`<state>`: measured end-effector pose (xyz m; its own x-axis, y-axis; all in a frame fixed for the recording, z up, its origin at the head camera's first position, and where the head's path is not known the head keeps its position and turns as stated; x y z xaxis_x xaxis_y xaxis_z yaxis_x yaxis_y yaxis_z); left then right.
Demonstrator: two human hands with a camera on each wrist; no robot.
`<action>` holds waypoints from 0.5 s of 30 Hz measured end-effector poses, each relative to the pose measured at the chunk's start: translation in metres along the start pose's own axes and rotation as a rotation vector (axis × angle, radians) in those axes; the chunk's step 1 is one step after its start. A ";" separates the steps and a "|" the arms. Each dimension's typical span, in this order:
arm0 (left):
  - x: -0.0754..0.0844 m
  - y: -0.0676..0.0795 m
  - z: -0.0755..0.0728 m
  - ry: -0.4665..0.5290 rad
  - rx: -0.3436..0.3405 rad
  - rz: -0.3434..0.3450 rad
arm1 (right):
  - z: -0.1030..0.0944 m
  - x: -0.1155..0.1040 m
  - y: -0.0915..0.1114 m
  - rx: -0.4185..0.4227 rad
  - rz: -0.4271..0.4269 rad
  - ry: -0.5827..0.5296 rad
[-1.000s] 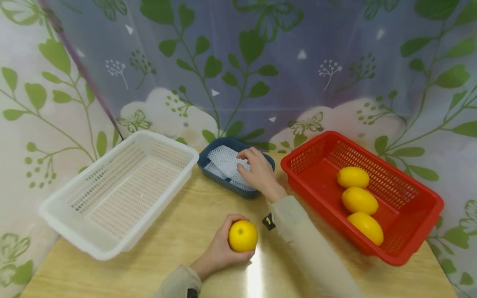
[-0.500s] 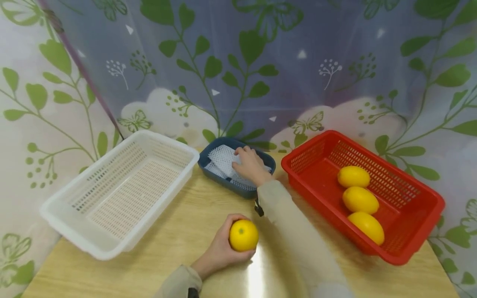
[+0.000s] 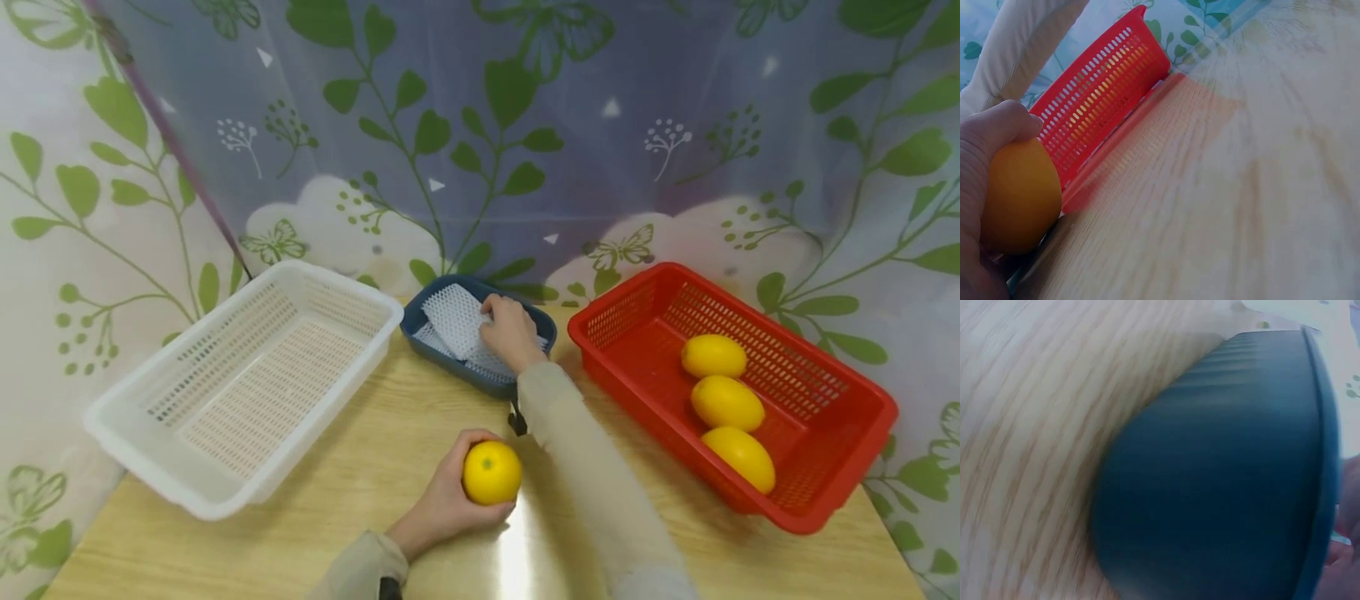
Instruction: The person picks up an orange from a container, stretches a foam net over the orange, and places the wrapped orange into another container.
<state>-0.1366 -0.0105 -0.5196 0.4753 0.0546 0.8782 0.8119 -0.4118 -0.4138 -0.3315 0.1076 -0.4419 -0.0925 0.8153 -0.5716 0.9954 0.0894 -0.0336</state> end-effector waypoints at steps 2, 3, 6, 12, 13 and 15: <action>0.000 0.000 0.000 0.001 0.001 0.009 | -0.002 0.001 0.000 0.024 0.015 -0.052; 0.000 0.000 0.000 0.004 0.001 0.012 | -0.004 0.002 0.001 0.032 0.021 -0.075; -0.001 -0.001 0.000 0.005 0.002 0.019 | -0.008 0.001 0.003 0.038 0.022 -0.142; -0.003 0.001 0.001 0.007 0.006 0.018 | -0.018 0.000 0.008 0.037 0.016 -0.234; -0.003 0.001 0.001 0.005 0.008 0.019 | -0.020 0.000 0.009 0.041 0.015 -0.237; -0.003 0.001 0.000 0.007 0.008 0.011 | -0.024 -0.001 0.010 0.050 0.018 -0.246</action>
<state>-0.1367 -0.0107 -0.5225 0.4818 0.0433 0.8752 0.8093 -0.4050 -0.4255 -0.3223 0.1216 -0.4219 -0.0728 0.6519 -0.7548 0.9973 0.0430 -0.0590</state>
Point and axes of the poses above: each hand's wrist, its own y-axis away from the middle knuckle, its own z-axis out of the palm, x = y × z, the point moved 3 cm from there along -y, towards the middle knuckle, and after that the axes turned 7 degrees about z, right-handed, at the moved point
